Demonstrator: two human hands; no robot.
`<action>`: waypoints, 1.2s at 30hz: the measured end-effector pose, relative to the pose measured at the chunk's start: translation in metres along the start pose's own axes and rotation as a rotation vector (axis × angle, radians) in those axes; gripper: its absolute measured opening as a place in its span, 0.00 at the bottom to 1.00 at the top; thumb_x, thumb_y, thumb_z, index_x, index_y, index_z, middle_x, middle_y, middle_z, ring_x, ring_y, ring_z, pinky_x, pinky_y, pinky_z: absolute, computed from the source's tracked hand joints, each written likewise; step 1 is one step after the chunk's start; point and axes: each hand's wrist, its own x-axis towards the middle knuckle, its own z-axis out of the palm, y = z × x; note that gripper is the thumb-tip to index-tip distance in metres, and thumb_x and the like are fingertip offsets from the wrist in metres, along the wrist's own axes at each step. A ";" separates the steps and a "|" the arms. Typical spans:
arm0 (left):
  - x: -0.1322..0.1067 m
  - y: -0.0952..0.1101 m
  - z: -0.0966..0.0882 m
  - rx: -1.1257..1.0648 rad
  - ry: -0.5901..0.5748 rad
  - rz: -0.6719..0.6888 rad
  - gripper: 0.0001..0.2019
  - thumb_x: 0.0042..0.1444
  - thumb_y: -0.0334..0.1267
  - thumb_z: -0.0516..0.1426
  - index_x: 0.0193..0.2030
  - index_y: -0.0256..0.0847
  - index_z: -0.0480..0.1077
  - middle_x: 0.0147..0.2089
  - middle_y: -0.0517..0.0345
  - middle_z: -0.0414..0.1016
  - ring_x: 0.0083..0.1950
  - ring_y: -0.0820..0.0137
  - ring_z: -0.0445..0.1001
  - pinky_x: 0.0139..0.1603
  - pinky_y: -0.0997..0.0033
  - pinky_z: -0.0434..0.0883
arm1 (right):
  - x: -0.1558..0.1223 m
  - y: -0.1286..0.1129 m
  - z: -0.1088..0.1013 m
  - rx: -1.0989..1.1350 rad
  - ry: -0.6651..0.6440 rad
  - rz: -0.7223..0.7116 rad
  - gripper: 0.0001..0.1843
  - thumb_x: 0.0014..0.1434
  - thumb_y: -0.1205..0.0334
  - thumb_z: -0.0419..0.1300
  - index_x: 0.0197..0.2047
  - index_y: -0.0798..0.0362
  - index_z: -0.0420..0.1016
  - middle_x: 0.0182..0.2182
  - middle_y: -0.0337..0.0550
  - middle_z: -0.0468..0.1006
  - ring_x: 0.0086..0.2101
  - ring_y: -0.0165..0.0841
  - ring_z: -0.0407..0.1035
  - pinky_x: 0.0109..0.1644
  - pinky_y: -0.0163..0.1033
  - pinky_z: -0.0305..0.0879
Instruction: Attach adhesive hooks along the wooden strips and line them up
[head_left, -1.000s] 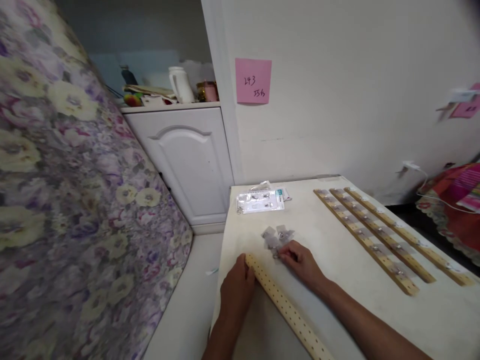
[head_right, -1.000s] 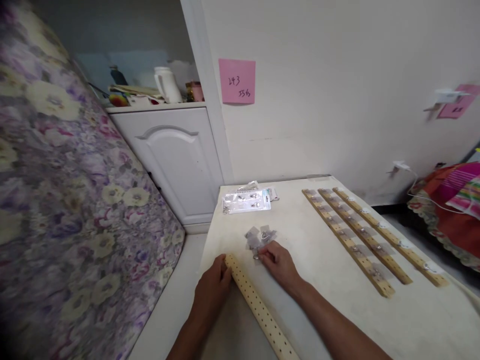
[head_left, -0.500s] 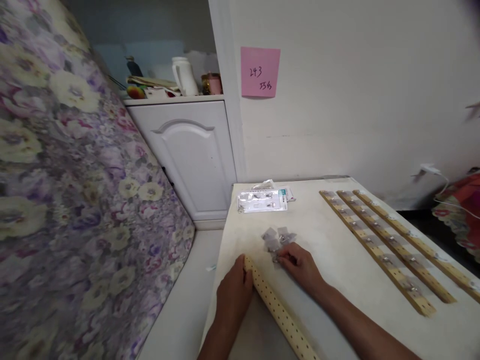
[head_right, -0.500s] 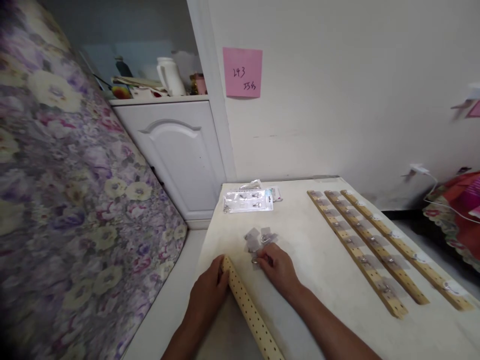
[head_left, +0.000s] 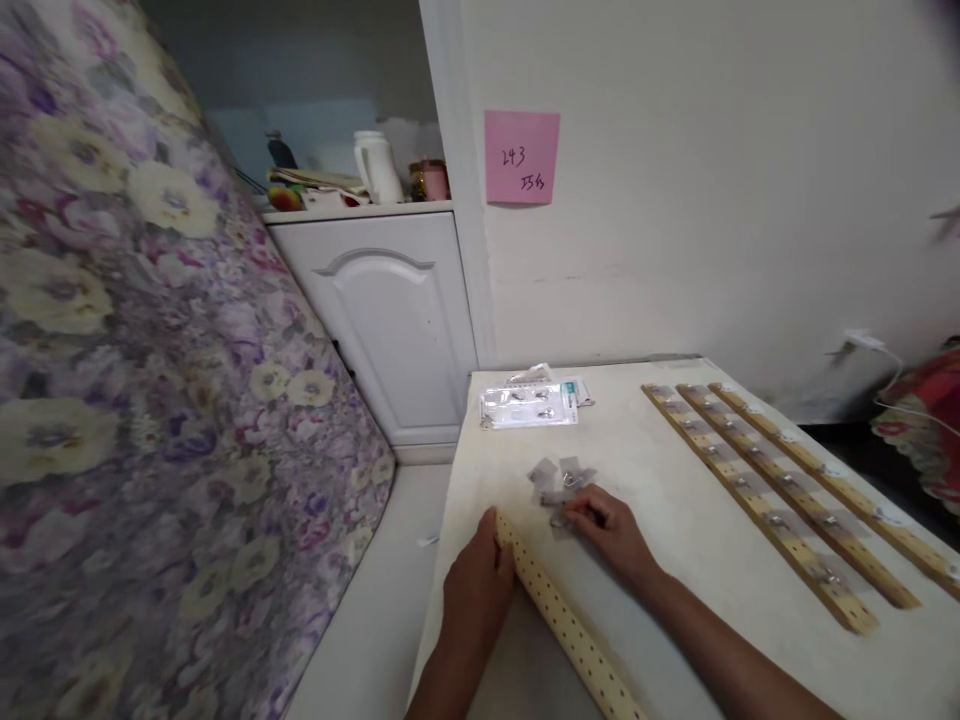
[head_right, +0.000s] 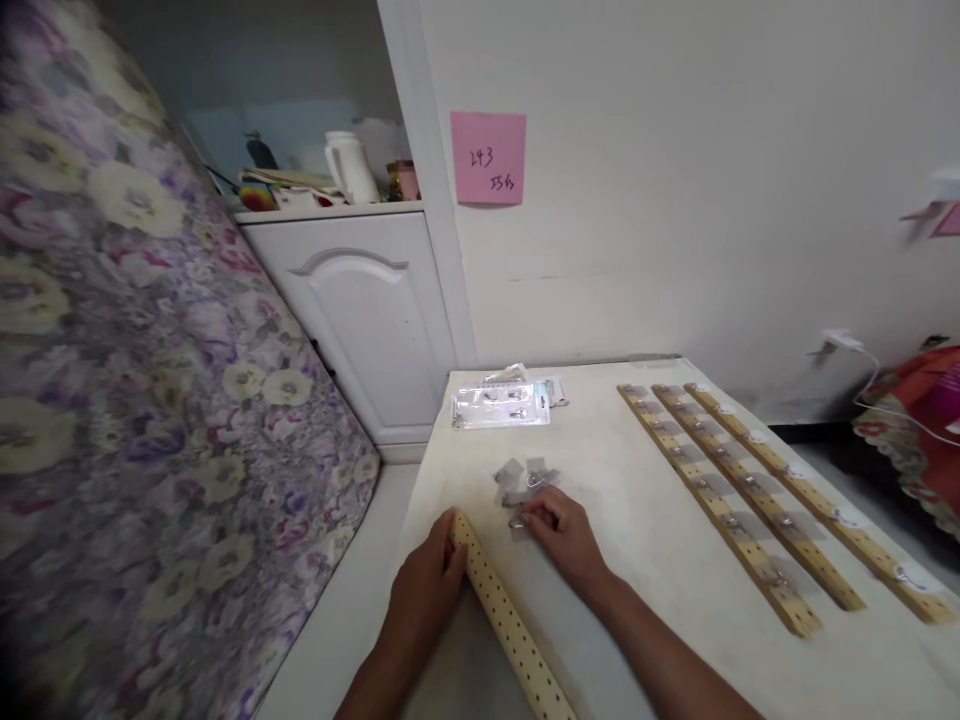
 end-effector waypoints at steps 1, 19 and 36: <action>-0.001 0.000 0.000 -0.026 0.026 0.012 0.25 0.59 0.41 0.47 0.64 0.42 0.55 0.57 0.48 0.71 0.55 0.60 0.70 0.50 0.65 0.65 | -0.002 0.000 0.000 0.051 0.009 0.032 0.08 0.54 0.58 0.60 0.28 0.53 0.73 0.23 0.36 0.68 0.25 0.28 0.60 0.29 0.33 0.54; -0.011 0.012 -0.003 -0.863 -0.084 0.000 0.12 0.54 0.44 0.52 0.29 0.38 0.69 0.21 0.62 0.70 0.22 0.73 0.68 0.24 0.75 0.65 | -0.012 -0.030 0.042 0.532 -0.299 0.279 0.14 0.50 0.53 0.65 0.29 0.56 0.71 0.17 0.33 0.70 0.14 0.21 0.54 0.17 0.30 0.46; -0.005 -0.003 -0.008 -0.904 -0.081 -0.164 0.08 0.48 0.41 0.52 0.29 0.39 0.67 0.21 0.63 0.70 0.17 0.75 0.66 0.18 0.77 0.60 | 0.000 -0.017 0.060 0.383 -0.156 0.249 0.11 0.51 0.56 0.61 0.37 0.51 0.67 0.18 0.27 0.64 0.14 0.23 0.57 0.18 0.30 0.51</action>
